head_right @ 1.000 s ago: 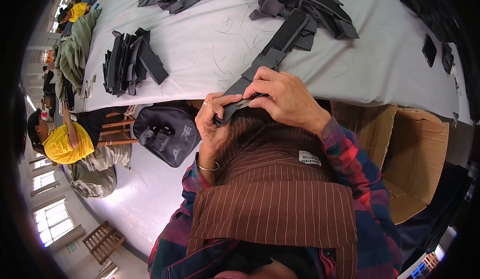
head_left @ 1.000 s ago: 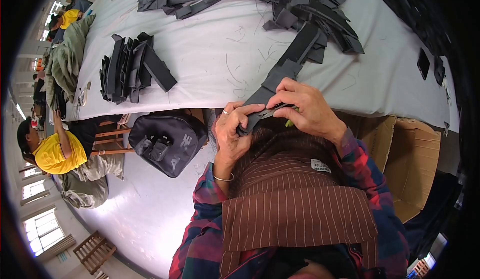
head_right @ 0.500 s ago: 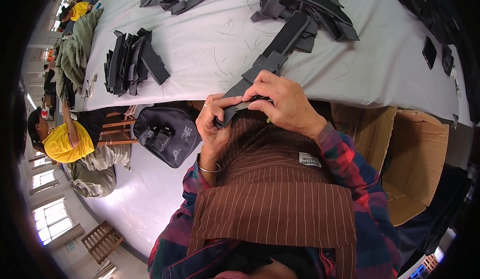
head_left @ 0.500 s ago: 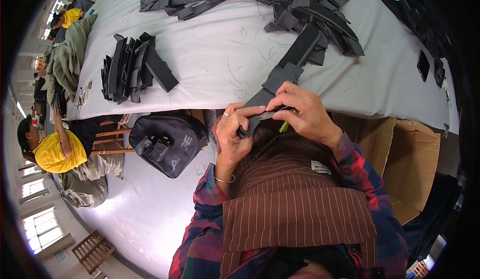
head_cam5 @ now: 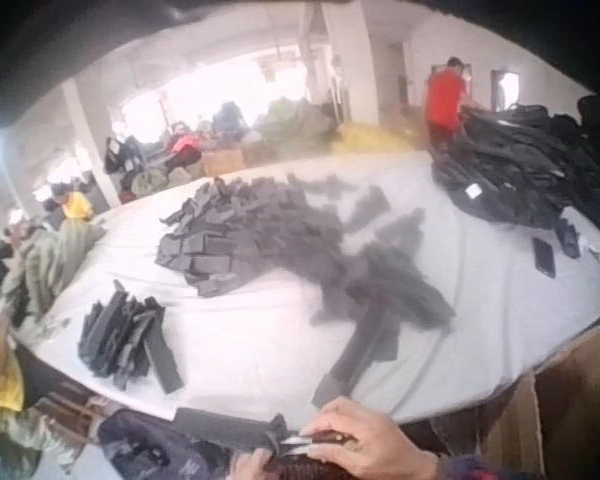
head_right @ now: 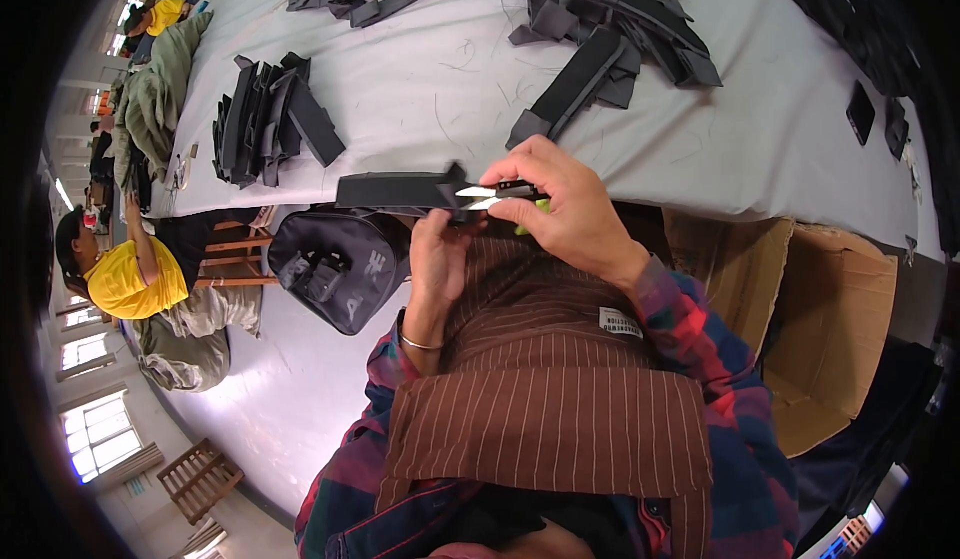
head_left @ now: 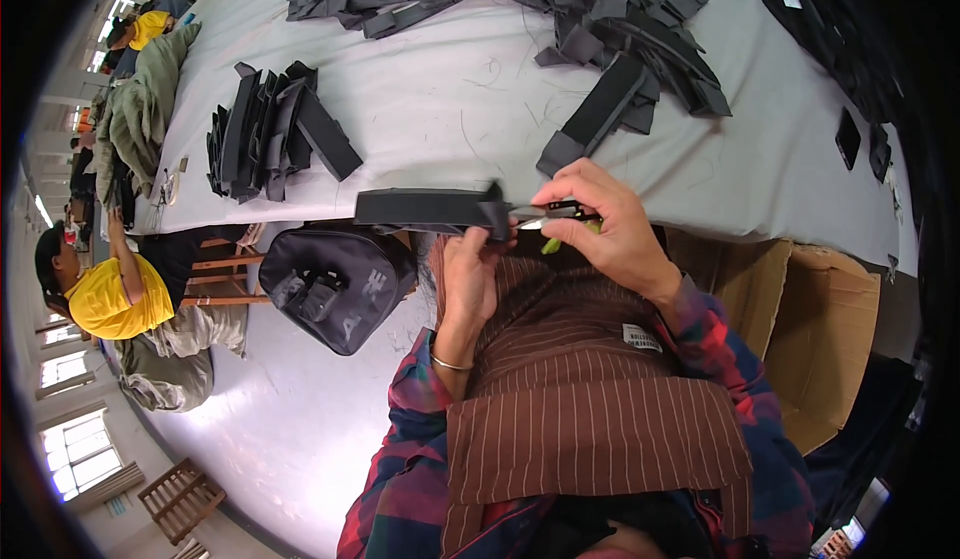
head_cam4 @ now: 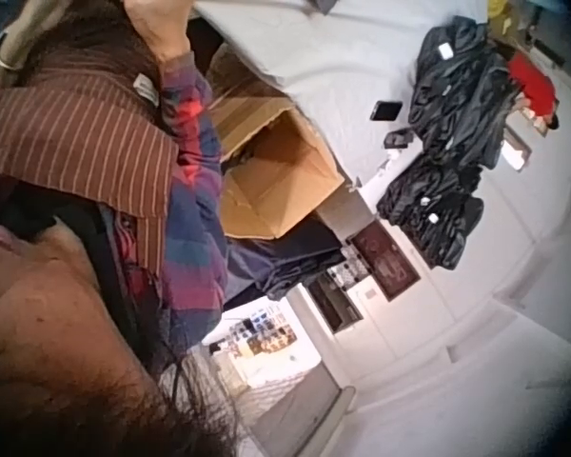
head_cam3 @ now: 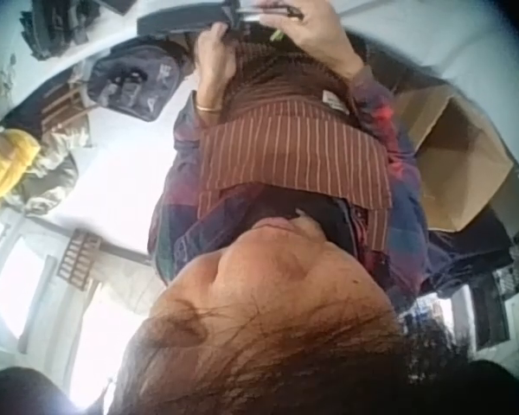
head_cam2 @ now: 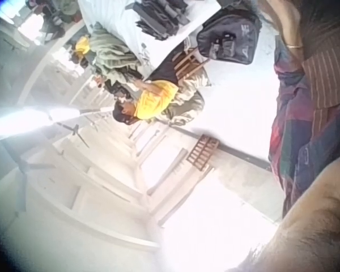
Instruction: Trimming excess threads from black fabric components using a small pair of snips in a manufacturing setting.
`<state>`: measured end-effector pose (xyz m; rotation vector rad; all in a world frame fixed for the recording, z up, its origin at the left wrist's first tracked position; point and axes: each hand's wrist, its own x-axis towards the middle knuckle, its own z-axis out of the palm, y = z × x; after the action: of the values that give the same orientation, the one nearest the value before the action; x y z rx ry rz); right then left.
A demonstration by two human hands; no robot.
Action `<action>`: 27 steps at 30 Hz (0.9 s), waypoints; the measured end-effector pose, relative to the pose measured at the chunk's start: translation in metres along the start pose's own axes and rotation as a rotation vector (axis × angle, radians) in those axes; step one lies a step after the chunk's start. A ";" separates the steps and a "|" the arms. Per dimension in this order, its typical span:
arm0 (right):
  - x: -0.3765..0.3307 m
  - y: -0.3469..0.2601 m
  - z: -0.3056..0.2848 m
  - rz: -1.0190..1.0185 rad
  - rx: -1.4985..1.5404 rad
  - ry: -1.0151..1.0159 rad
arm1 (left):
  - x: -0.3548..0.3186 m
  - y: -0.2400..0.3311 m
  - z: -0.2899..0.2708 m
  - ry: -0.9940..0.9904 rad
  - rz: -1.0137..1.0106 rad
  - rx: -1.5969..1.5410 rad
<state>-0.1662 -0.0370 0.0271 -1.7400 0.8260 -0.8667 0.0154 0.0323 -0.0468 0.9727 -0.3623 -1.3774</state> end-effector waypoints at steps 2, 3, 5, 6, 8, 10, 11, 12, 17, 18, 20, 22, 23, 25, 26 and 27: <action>-0.006 0.007 0.005 0.042 -0.063 -0.057 | -0.002 -0.007 -0.006 -0.034 -0.071 0.227; -0.008 0.010 0.008 0.033 -0.127 -0.090 | 0.000 -0.008 -0.005 -0.048 -0.068 0.197; -0.009 0.013 0.011 0.041 -0.197 -0.153 | -0.001 -0.005 -0.001 -0.072 -0.087 0.184; -0.008 0.013 0.014 0.039 -0.198 -0.152 | -0.001 -0.003 0.001 -0.096 -0.105 0.170; -0.006 0.013 0.018 0.003 -0.140 -0.029 | 0.002 -0.002 0.003 -0.141 -0.063 0.166; -0.003 0.015 0.015 0.005 -0.108 -0.028 | 0.002 0.000 0.003 -0.180 -0.020 0.163; -0.002 0.016 0.013 0.009 -0.077 -0.027 | 0.002 0.003 0.004 -0.224 -0.018 0.163; -0.003 0.021 0.010 0.010 -0.079 -0.024 | 0.002 0.005 0.006 -0.272 -0.019 0.162; -0.009 0.023 0.002 0.008 -0.080 -0.082 | 0.001 0.023 0.016 -0.341 -0.264 -0.151; -0.009 0.024 0.003 0.009 -0.079 -0.081 | 0.001 0.028 0.018 -0.385 -0.349 -0.343; -0.011 0.028 0.005 -0.116 -0.064 -0.061 | 0.002 0.027 0.026 -0.255 -0.340 -0.285; -0.010 0.027 0.009 -0.092 -0.082 -0.015 | 0.011 0.019 0.023 -0.200 -0.233 0.034; -0.010 0.026 0.011 -0.067 -0.099 0.030 | 0.011 0.019 0.017 -0.236 -0.247 0.101; -0.007 0.026 0.013 0.001 -0.043 0.054 | 0.011 0.015 0.017 -0.249 -0.218 0.088; -0.006 0.026 0.013 0.066 0.012 0.076 | 0.010 0.013 0.018 -0.262 -0.186 0.074; -0.006 0.029 0.013 0.068 0.011 0.080 | 0.010 0.014 0.020 -0.265 -0.189 0.075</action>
<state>-0.1619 -0.0345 -0.0049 -1.6668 0.9263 -0.8988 0.0124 0.0142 -0.0279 0.9038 -0.5341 -1.6822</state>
